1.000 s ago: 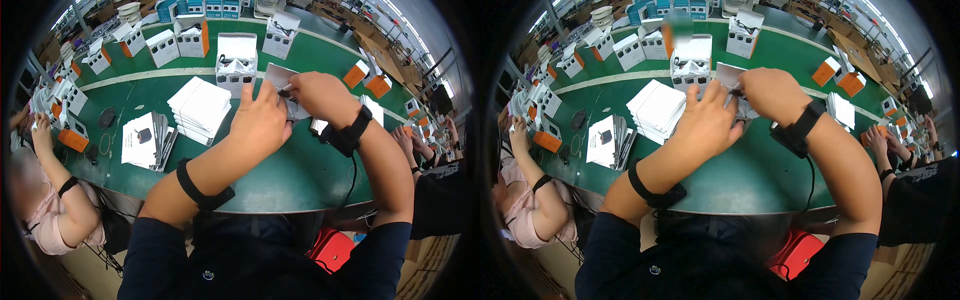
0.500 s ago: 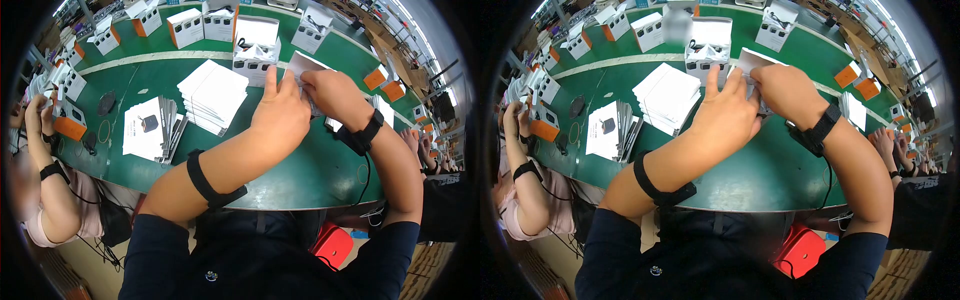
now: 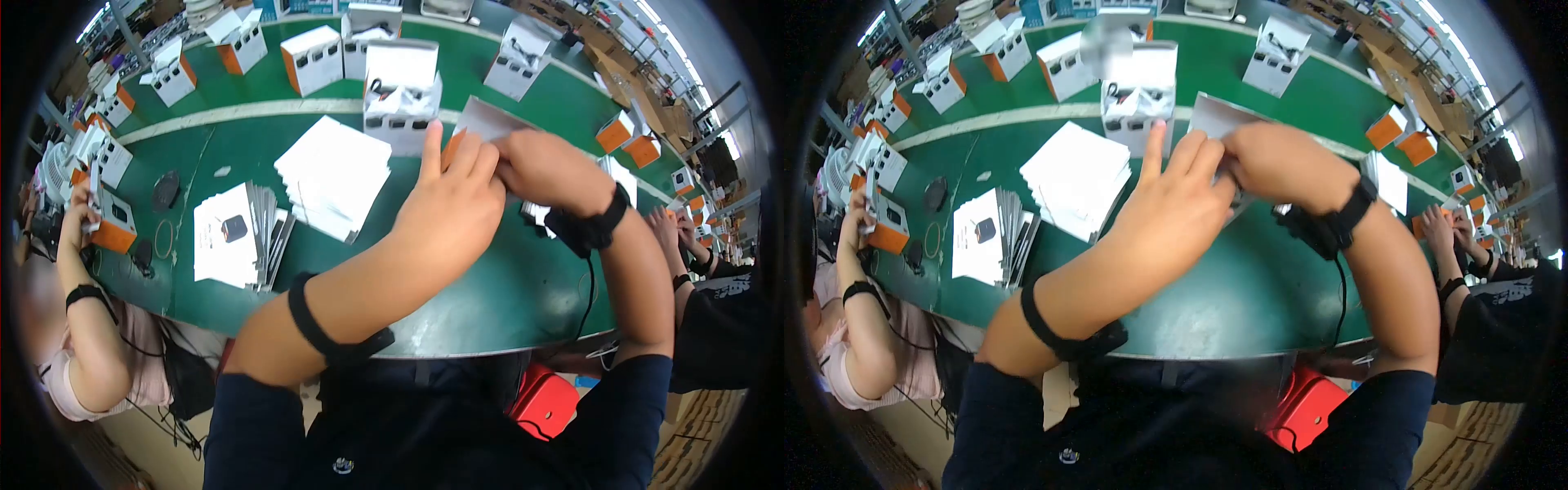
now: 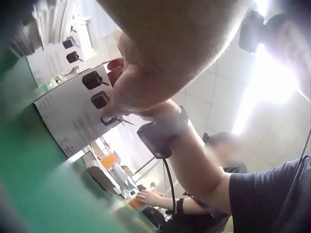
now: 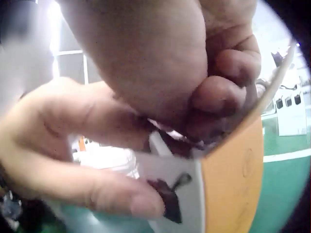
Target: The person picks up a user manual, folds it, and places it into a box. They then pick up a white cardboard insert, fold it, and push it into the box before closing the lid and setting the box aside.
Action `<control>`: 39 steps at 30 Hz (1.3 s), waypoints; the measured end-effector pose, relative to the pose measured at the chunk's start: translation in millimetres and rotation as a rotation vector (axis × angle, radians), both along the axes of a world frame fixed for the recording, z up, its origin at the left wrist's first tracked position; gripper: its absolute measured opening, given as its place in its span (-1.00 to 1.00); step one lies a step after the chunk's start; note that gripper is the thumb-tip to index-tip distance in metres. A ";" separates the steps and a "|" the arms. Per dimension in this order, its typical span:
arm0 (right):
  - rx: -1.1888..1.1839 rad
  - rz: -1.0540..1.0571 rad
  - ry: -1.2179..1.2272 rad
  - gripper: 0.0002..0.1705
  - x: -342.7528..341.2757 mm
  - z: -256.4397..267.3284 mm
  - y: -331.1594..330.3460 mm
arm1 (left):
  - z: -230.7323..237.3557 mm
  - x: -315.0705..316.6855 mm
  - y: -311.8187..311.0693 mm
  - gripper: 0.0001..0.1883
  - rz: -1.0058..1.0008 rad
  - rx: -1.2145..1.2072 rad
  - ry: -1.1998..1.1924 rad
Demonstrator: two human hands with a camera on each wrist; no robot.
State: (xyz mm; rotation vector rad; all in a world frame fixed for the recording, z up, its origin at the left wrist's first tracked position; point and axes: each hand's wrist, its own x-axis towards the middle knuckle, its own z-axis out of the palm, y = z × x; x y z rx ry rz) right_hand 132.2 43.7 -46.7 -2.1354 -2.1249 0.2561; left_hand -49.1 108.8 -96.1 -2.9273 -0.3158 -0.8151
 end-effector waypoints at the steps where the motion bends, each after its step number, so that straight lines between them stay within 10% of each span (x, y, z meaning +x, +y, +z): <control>1: 0.023 0.045 0.007 -0.80 2.7 1.8 -6.6 | 9.5 -3.0 7.3 -0.80 -0.118 -0.145 -0.093; 7: 0.529 -0.335 0.679 -0.77 37.4 -71.2 -72.7 | -14.6 -20.9 45.1 -0.79 -0.077 -0.680 -0.423; 9: 0.482 -0.483 0.956 -0.70 32.0 -87.3 -73.7 | -29.4 -7.6 54.3 -0.70 0.045 -1.498 -0.315; 13: 0.505 -0.426 1.384 -0.63 27.8 -119.5 -51.6 | -27.6 13.5 56.5 -0.57 0.004 -1.613 0.063; 18: 0.365 -0.331 1.518 -0.59 12.5 -107.7 -50.6 | -54.1 26.7 39.2 -0.63 -0.106 -1.346 -0.233; 20: 0.423 -0.315 1.396 -0.57 11.0 -119.1 -47.6 | -66.9 27.7 54.9 -0.56 -0.660 -1.025 -0.298; 22: 0.777 0.092 1.234 -0.49 12.6 -142.8 -49.1 | -56.8 14.7 43.6 -0.51 -0.713 -0.985 -0.164; 26: 0.747 0.303 1.133 -0.37 15.5 -132.1 -66.2 | -65.9 8.7 35.3 -0.56 -0.611 -0.976 -0.159; 31: 0.750 0.188 0.975 -0.83 19.2 -145.5 -65.6 | -69.0 13.5 44.1 -0.60 -0.603 -0.767 -0.211; 39: 0.683 0.238 0.512 -0.75 25.6 -95.1 -77.2 | -42.8 0.2 37.3 -0.49 -0.455 -0.439 0.043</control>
